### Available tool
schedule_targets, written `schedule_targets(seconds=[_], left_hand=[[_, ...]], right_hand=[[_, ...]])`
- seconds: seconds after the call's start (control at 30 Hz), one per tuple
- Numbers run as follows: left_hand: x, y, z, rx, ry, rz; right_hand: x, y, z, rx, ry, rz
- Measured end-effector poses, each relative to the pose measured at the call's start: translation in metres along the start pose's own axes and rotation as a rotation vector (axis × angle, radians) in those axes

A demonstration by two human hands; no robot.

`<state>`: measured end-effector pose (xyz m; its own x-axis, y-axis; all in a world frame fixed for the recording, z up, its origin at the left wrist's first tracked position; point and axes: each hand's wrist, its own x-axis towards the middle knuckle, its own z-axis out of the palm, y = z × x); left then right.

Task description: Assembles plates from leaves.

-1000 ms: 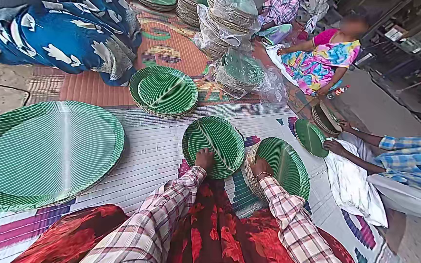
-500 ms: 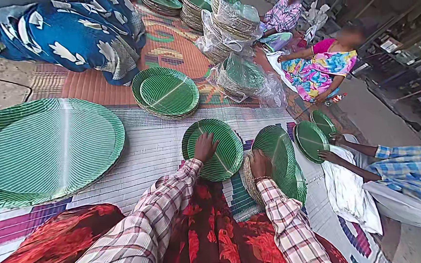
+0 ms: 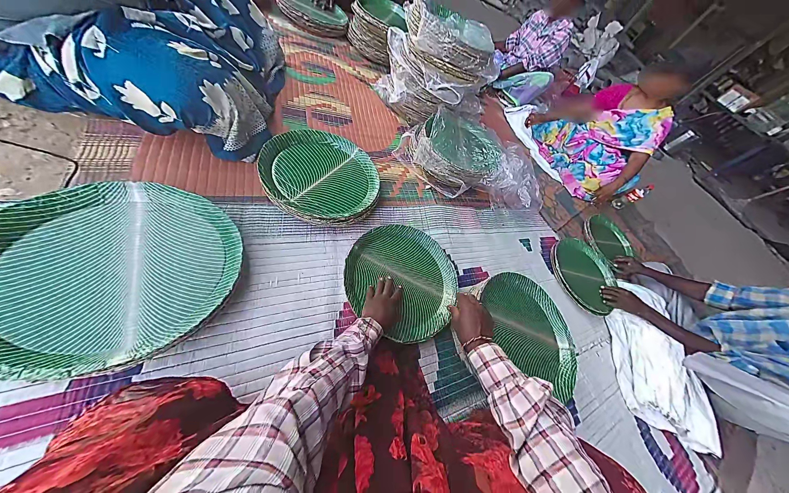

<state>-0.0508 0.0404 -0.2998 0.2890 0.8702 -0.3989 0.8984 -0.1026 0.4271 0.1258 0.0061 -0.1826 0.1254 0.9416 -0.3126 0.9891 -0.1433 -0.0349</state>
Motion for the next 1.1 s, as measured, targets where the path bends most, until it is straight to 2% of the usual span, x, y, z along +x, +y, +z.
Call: schedule_targets(seconds=[0.07,0.13,0.27,0.43,0.53,0.6,0.7,0.77,0.83,0.9,0.97,1.03,1.1], left_hand=[[0.001,0.005,-0.002,0.012,-0.019,0.0],[0.002,0.004,-0.004,0.005,-0.025,-0.002],[0.004,-0.003,0.0,0.004,0.016,0.037],[0.009,-0.001,-0.004,0.008,-0.017,0.019],[0.01,0.001,-0.025,-0.18,0.003,0.01],[0.013,0.003,-0.043,-0.342,0.132,0.019],[0.014,0.013,-0.067,-0.514,0.535,0.108],[0.016,0.022,-0.079,-0.583,0.82,0.178],[0.016,0.028,-0.087,-0.571,0.969,0.219],[0.014,0.027,-0.087,-0.475,0.897,0.214],[0.009,0.022,-0.081,-0.321,0.577,0.129],[0.007,0.014,-0.063,-0.182,0.227,0.008],[0.007,0.004,-0.03,-0.075,0.036,-0.07]], right_hand=[[0.006,0.016,-0.014,0.02,0.007,0.197],[0.012,0.029,-0.011,0.045,-0.071,0.317],[0.011,0.035,0.002,-0.006,-0.212,0.354],[0.015,0.044,-0.012,0.059,-0.189,0.363],[0.014,0.049,-0.016,0.107,-0.115,0.341],[0.01,0.045,-0.02,0.126,0.027,0.24],[0.004,0.028,-0.021,0.134,0.228,-0.041],[0.0,0.011,-0.014,0.151,0.264,-0.206],[-0.003,-0.006,-0.001,0.136,0.204,-0.307],[-0.005,-0.018,0.009,0.109,0.077,-0.357],[-0.006,-0.023,0.012,0.097,-0.054,-0.369],[-0.007,-0.019,0.009,0.108,-0.08,-0.319],[-0.004,-0.01,-0.001,0.116,-0.061,-0.179]])
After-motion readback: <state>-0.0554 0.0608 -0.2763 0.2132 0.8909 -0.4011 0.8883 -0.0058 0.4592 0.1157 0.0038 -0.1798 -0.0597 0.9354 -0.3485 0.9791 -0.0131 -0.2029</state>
